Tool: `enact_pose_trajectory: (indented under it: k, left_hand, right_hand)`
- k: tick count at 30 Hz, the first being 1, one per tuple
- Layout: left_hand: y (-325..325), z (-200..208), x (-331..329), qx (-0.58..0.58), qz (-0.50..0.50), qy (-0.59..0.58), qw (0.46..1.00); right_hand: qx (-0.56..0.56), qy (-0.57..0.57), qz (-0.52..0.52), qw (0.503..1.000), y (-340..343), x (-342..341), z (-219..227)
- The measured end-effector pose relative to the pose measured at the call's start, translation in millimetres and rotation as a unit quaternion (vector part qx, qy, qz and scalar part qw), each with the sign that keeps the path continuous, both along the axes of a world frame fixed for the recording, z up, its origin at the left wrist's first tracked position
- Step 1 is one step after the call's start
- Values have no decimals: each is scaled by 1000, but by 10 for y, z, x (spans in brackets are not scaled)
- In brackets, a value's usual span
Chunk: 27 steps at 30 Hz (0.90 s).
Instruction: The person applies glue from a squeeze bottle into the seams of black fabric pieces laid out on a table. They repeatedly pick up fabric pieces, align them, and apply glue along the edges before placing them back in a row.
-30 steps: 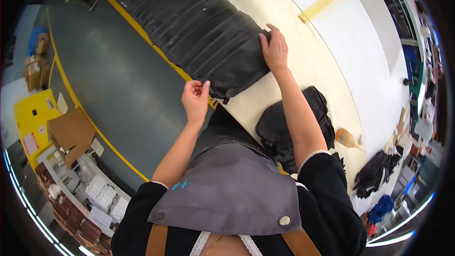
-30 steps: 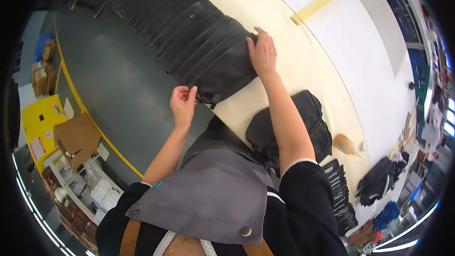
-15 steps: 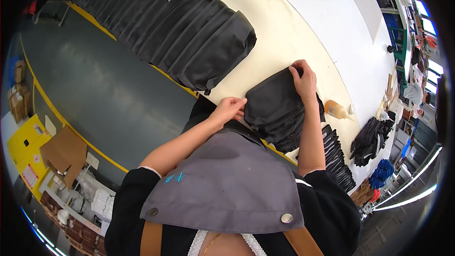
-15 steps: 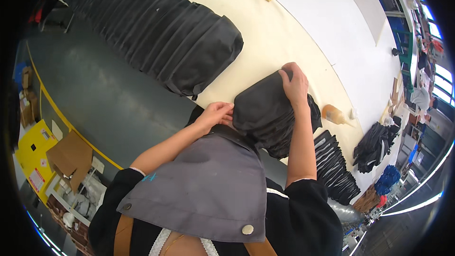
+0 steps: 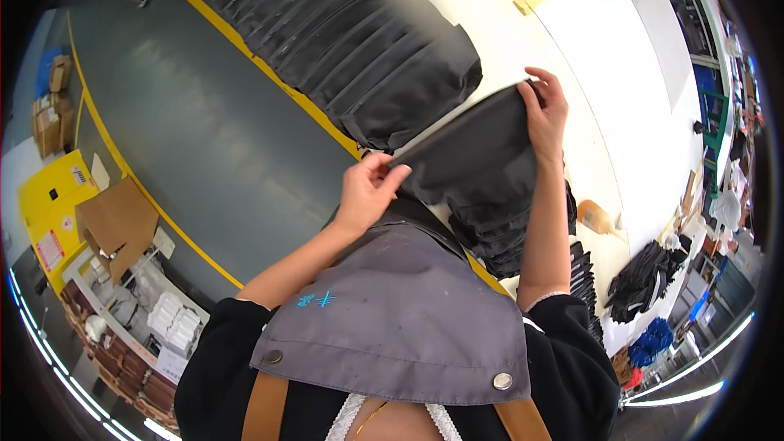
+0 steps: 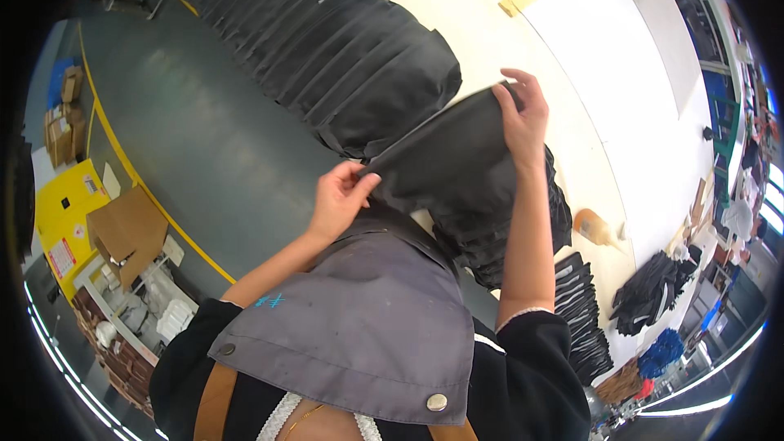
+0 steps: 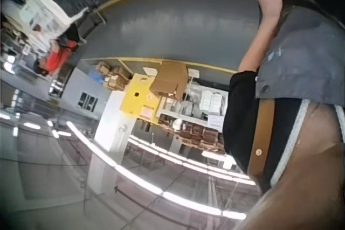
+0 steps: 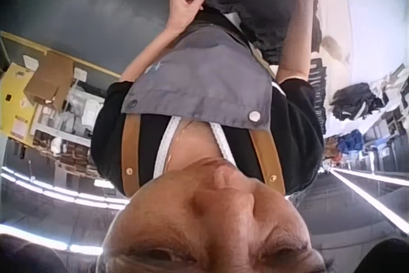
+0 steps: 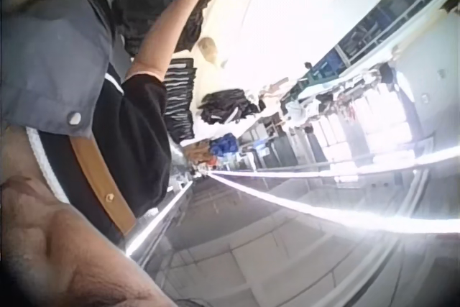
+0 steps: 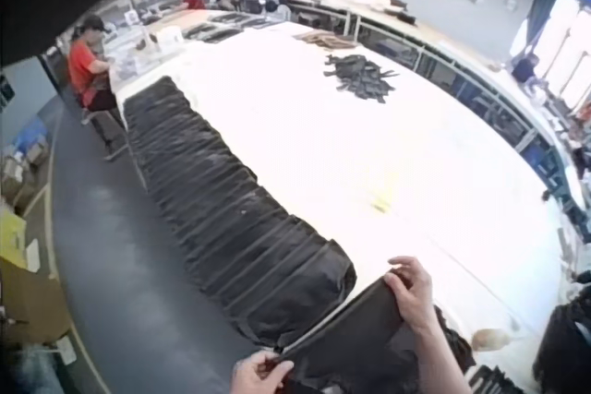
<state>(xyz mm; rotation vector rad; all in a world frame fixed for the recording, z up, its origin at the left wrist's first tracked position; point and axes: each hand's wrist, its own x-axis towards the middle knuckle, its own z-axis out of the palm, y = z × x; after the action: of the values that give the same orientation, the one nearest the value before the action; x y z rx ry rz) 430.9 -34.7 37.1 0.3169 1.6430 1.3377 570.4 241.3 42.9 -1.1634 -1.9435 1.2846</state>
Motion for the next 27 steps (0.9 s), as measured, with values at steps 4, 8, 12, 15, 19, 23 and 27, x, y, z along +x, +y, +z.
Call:
enact_pose_trajectory:
  k: [4, 8, 12, 15, 19, 23, 27]
  left_hand:
    - [-22, -142, -276, -71, 92, 169, 979]
    - [45, -280, -379, -85, 101, 249, 960]
    - [-60, -247, -307, -30, 110, 250, 961]
    - [-152, -247, -58, -11, -23, 114, 993]
    - [72, -503, 417, -19, -154, -69, 985]
    - [289, -666, 671, -71, -225, -7, 972]
    - [303, -554, 730, -114, -320, 204, 918]
  right_hand:
    - [106, 25, -10, 994, -72, -609, -482]
    - [230, -113, 0, 967, -65, -849, -747]
    - [272, -156, -31, 949, 116, -274, -608]
    - [198, -422, -52, 883, 81, 441, -385]
    - [170, -389, -10, 906, -190, 893, -365]
    - [149, -218, -76, 961, -335, 1019, -348]
    - [218, -268, -22, 938, -304, 1066, -309]
